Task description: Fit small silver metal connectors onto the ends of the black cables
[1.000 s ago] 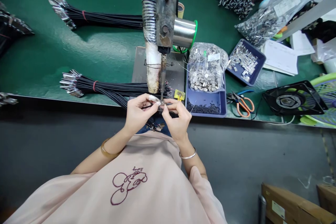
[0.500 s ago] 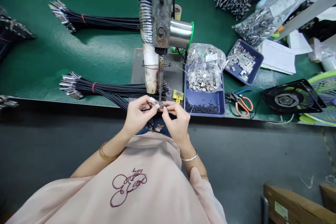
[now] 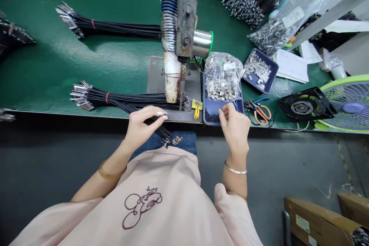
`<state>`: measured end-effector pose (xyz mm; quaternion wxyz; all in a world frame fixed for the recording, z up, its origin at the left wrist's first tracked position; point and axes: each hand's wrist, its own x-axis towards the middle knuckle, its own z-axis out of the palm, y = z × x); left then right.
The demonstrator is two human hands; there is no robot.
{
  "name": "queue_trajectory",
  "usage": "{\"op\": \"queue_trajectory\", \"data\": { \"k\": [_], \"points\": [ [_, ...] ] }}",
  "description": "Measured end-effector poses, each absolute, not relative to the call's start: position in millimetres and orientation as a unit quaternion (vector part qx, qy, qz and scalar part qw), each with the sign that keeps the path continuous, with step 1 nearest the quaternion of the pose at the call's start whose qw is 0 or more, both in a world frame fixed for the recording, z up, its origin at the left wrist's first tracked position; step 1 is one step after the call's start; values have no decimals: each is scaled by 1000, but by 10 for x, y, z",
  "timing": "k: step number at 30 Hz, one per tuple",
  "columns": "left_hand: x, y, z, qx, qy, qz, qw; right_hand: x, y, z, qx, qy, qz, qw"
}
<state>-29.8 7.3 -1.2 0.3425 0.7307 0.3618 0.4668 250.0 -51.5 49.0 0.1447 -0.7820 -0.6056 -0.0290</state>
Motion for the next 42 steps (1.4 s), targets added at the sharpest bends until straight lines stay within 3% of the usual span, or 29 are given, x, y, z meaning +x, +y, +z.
{"op": "queue_trajectory", "data": {
  "k": [4,7,10,15,19,24,30,36,42],
  "points": [
    [-211,359,-33,831,389,382,115,2563,-61,232,-780,-598,-43,182],
    [-174,467,-56,863,388,318,64,2502,110,149,-750,-635,-26,183],
    [-203,443,-90,868,362,335,59,2465,92,146,-744,-647,-22,164],
    [-324,282,-119,859,313,394,94,2514,-128,192,-743,-639,-1,197],
    [-391,207,-78,843,286,431,148,2440,-322,287,-726,-602,38,329],
    [-386,201,37,854,240,429,168,2077,-532,399,-665,-524,226,482],
    [-228,173,139,871,230,377,214,1643,-629,294,-634,-589,96,491],
    [-165,87,211,820,308,339,343,1575,-636,162,-620,-548,244,505],
    [-134,-7,169,759,364,357,404,1552,-627,109,-600,-542,298,508]
  ]
}}
